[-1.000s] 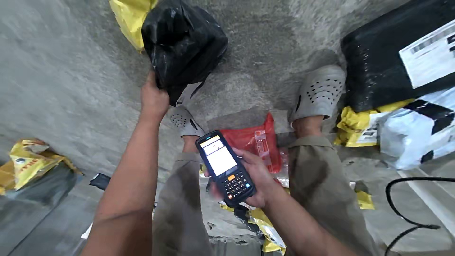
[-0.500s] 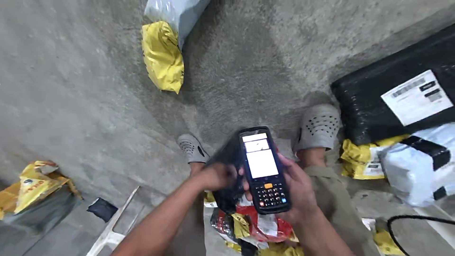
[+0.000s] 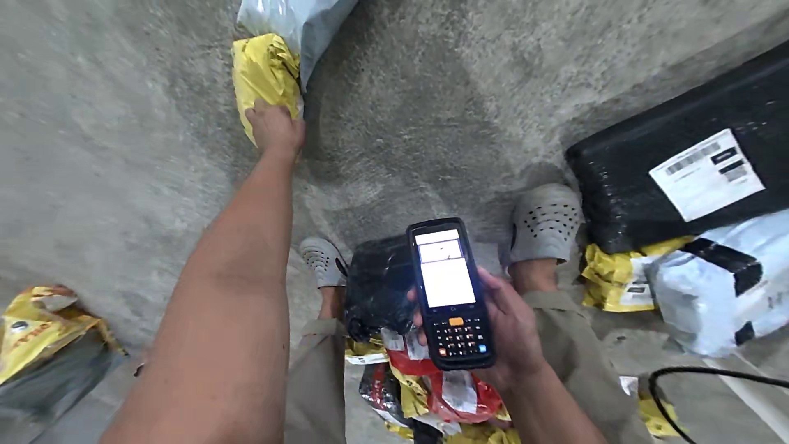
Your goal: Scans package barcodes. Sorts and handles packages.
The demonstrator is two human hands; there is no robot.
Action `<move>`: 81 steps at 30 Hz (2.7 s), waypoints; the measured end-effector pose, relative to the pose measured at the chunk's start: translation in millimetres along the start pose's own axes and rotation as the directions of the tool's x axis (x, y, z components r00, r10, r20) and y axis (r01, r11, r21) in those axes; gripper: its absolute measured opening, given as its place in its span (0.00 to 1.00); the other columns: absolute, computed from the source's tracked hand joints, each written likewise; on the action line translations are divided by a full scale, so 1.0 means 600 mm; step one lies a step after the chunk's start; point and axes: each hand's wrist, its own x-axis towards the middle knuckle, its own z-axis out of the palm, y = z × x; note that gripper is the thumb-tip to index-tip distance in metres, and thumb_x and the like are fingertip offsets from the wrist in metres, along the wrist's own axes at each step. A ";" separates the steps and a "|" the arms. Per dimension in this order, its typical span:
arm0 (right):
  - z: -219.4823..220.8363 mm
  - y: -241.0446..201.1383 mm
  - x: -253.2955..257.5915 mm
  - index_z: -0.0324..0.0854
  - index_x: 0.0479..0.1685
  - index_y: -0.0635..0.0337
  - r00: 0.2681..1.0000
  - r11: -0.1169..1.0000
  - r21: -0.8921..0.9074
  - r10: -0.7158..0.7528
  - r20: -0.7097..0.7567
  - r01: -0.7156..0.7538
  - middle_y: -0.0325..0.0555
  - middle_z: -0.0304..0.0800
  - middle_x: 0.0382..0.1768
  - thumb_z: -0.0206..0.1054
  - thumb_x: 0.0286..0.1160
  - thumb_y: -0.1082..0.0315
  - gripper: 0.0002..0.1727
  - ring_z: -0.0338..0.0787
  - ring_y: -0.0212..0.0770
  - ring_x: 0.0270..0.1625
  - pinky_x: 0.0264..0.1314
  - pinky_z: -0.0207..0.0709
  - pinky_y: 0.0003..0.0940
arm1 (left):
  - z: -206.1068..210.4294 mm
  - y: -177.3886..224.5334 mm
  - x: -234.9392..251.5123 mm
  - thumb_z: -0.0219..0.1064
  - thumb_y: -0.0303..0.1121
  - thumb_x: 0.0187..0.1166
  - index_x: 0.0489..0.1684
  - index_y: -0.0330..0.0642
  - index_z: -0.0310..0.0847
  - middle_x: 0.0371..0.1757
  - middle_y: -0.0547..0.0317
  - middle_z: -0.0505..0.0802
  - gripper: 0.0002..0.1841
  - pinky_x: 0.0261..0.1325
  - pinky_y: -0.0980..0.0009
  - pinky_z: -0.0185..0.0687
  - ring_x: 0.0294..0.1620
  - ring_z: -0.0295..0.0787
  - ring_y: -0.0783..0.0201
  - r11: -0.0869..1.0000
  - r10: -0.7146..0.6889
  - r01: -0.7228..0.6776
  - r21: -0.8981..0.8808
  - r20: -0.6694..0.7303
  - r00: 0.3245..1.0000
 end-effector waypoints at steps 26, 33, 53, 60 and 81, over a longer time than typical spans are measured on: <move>0.021 0.097 0.062 0.70 0.71 0.60 0.889 0.974 0.009 0.208 -0.408 -0.224 0.66 0.87 0.54 0.25 0.90 0.40 0.39 0.93 0.59 0.48 0.48 0.90 0.52 | 0.256 -0.035 -0.232 0.58 0.20 0.72 0.40 0.41 0.70 0.43 0.51 0.87 0.06 0.49 0.52 0.89 0.46 0.87 0.57 0.012 -0.210 0.401 -0.916 0.390 0.896; 0.015 0.097 0.071 0.70 0.72 0.61 0.909 0.983 -0.006 0.168 -0.381 -0.184 0.67 0.86 0.56 0.26 0.88 0.37 0.41 0.93 0.59 0.48 0.50 0.89 0.52 | 0.264 -0.048 -0.206 0.60 0.21 0.73 0.36 0.42 0.69 0.39 0.53 0.87 0.05 0.48 0.54 0.90 0.42 0.88 0.59 0.131 -0.143 0.373 -0.919 0.355 0.924; 0.003 0.080 0.053 0.70 0.72 0.58 0.994 0.998 -0.005 0.069 -0.079 -0.070 0.65 0.85 0.60 0.51 0.80 0.41 0.33 0.92 0.57 0.50 0.52 0.88 0.51 | 0.258 -0.031 -0.204 0.61 0.23 0.74 0.37 0.41 0.73 0.39 0.55 0.86 0.03 0.48 0.59 0.88 0.43 0.87 0.62 0.308 -0.184 0.364 -0.879 0.320 0.929; 0.014 0.072 0.044 0.56 0.80 0.57 0.974 0.976 -0.186 0.074 -0.213 -0.115 0.64 0.88 0.53 0.57 0.69 0.65 0.34 0.95 0.54 0.45 0.50 0.91 0.48 | 0.263 -0.031 -0.205 0.60 0.25 0.77 0.36 0.41 0.72 0.38 0.55 0.86 0.02 0.48 0.58 0.88 0.41 0.87 0.62 0.288 -0.183 0.349 -0.892 0.306 0.934; 0.013 0.054 0.026 0.67 0.82 0.54 0.955 0.783 -0.620 -0.144 -0.259 -0.050 0.49 0.90 0.58 0.42 0.88 0.41 0.34 0.91 0.40 0.59 0.64 0.86 0.39 | 0.234 -0.021 -0.247 0.60 0.24 0.76 0.81 0.38 0.65 0.64 0.44 0.87 0.29 0.59 0.54 0.87 0.59 0.89 0.55 0.492 -0.275 0.331 -0.805 0.217 0.937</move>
